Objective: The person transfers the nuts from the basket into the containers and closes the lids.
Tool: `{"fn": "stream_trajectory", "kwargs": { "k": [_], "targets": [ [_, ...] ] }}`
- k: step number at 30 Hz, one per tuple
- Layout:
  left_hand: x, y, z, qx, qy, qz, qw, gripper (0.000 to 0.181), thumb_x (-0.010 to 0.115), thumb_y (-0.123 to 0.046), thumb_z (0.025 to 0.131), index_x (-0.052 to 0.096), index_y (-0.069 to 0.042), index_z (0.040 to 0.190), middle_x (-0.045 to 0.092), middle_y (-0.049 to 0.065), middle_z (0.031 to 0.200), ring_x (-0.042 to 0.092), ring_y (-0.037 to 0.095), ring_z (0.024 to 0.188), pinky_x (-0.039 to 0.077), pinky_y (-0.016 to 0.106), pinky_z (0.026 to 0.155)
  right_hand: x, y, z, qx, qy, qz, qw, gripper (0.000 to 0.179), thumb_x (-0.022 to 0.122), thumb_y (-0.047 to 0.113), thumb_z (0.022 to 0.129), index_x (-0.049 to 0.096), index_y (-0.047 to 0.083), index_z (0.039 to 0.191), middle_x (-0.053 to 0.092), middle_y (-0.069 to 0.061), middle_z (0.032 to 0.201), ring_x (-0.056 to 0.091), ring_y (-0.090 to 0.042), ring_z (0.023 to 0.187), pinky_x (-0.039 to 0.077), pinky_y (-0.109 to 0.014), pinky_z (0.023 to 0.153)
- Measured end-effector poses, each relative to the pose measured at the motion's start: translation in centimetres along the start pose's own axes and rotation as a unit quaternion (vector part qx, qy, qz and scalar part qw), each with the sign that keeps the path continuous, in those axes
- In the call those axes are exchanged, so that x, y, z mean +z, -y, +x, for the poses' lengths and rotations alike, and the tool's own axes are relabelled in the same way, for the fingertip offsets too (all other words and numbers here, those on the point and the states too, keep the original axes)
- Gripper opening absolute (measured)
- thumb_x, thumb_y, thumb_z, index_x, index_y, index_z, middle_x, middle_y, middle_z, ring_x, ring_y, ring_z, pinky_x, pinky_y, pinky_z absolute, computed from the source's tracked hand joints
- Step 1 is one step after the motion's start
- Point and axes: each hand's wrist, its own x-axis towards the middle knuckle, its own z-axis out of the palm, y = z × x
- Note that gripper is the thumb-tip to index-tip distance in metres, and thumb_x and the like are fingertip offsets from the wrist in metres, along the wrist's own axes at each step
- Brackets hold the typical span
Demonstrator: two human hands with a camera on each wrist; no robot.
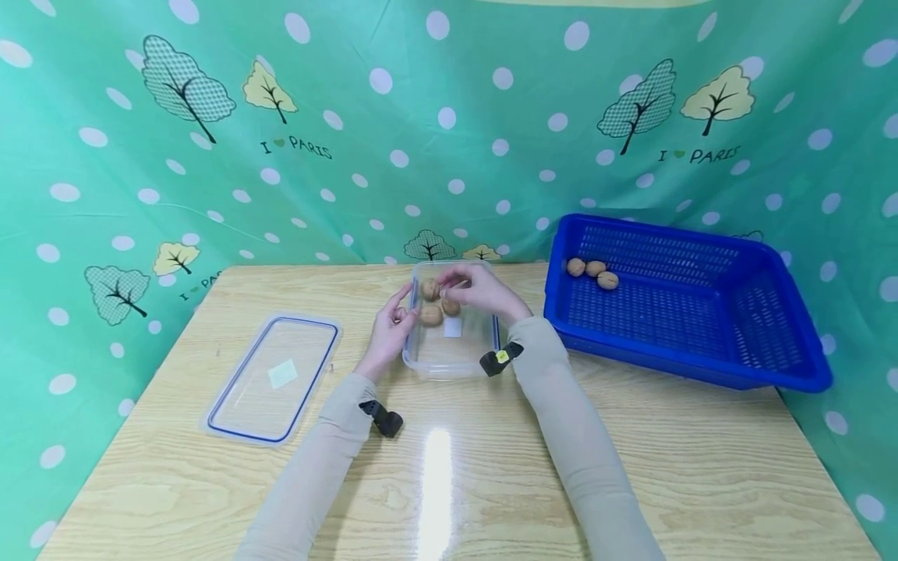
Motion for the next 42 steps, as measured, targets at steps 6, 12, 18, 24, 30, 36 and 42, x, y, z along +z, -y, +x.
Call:
{"fn": "stream_trajectory", "kwargs": {
  "k": [6, 12, 18, 24, 30, 36, 42],
  "targets": [
    [-0.2, 0.2, 0.1, 0.0, 0.002, 0.0, 1.0, 0.052, 0.051, 0.006, 0.094, 0.037, 0.005, 0.144, 0.039, 0.002, 0.064, 0.036, 0.005, 0.052, 0.032, 0.018, 0.048, 0.0, 0.5, -0.5, -0.03, 0.0, -0.021, 0.9993, 0.032, 0.059, 0.002, 0.09, 0.059, -0.01, 0.12, 0.061, -0.019, 0.111, 0.056, -0.03, 0.104, 0.046, -0.037, 0.088],
    [-0.1, 0.3, 0.1, 0.003, 0.002, -0.003, 1.0, 0.052, 0.051, 0.007, 0.094, 0.037, 0.006, 0.144, 0.039, 0.003, 0.064, 0.036, 0.006, 0.051, 0.032, 0.018, 0.047, -0.5, 1.2, -2.0, -0.053, 0.01, -0.043, 0.9976, 0.028, 0.06, 0.003, 0.091, 0.06, -0.006, 0.117, 0.062, -0.019, 0.11, 0.058, -0.031, 0.102, 0.046, -0.045, 0.091],
    [-0.2, 0.2, 0.0, -0.007, -0.004, -0.008, 0.9999, 0.052, 0.051, 0.007, 0.094, 0.037, 0.005, 0.144, 0.037, 0.002, 0.064, 0.035, 0.006, 0.053, 0.031, 0.018, 0.049, -1.7, 2.0, -4.2, -0.054, 0.035, -0.097, 0.9932, 0.025, 0.06, 0.006, 0.094, 0.06, -0.003, 0.117, 0.061, -0.018, 0.112, 0.059, -0.029, 0.102, 0.048, -0.043, 0.089],
    [-0.3, 0.1, 0.1, -0.012, -0.001, -0.006, 0.9999, 0.052, 0.051, 0.007, 0.094, 0.037, 0.004, 0.145, 0.037, 0.002, 0.064, 0.035, 0.006, 0.053, 0.031, 0.018, 0.049, -3.5, 3.0, -6.8, -0.031, 0.041, -0.159, 0.986, 0.028, 0.058, 0.009, 0.096, 0.06, -0.002, 0.122, 0.063, -0.013, 0.113, 0.06, -0.025, 0.099, 0.049, -0.043, 0.085],
    [-0.1, 2.0, 0.8, -0.011, -0.012, -0.004, 0.9999, 0.053, 0.052, 0.004, 0.095, 0.038, 0.001, 0.146, 0.038, -0.001, 0.063, 0.035, 0.006, 0.052, 0.03, 0.019, 0.047, -5.1, 3.4, -9.0, -0.042, 0.024, -0.225, 0.9732, 0.026, 0.06, 0.007, 0.094, 0.06, 0.0, 0.12, 0.063, -0.012, 0.111, 0.061, -0.023, 0.095, 0.052, -0.041, 0.081],
    [0.3, 3.7, 1.5, -0.019, -0.024, 0.004, 0.9995, 0.055, 0.054, 0.002, 0.094, 0.041, -0.008, 0.146, 0.039, -0.004, 0.063, 0.036, 0.006, 0.052, 0.032, 0.018, 0.048, -6.4, 3.8, -11.1, -0.049, 0.021, -0.286, 0.9566, 0.029, 0.062, 0.008, 0.094, 0.06, -0.001, 0.121, 0.062, -0.012, 0.114, 0.06, -0.024, 0.095, 0.052, -0.043, 0.079],
    [0.5, 3.8, 1.6, -0.011, -0.034, 0.005, 0.9994, 0.054, 0.054, 0.002, 0.094, 0.043, -0.008, 0.146, 0.036, -0.003, 0.064, 0.034, 0.007, 0.055, 0.031, 0.019, 0.05, -7.9, 4.9, -12.7, -0.049, 0.024, -0.325, 0.944, 0.032, 0.067, 0.009, 0.091, 0.062, 0.0, 0.121, 0.061, -0.01, 0.109, 0.062, -0.023, 0.09, 0.053, -0.043, 0.077]
  ]
}}
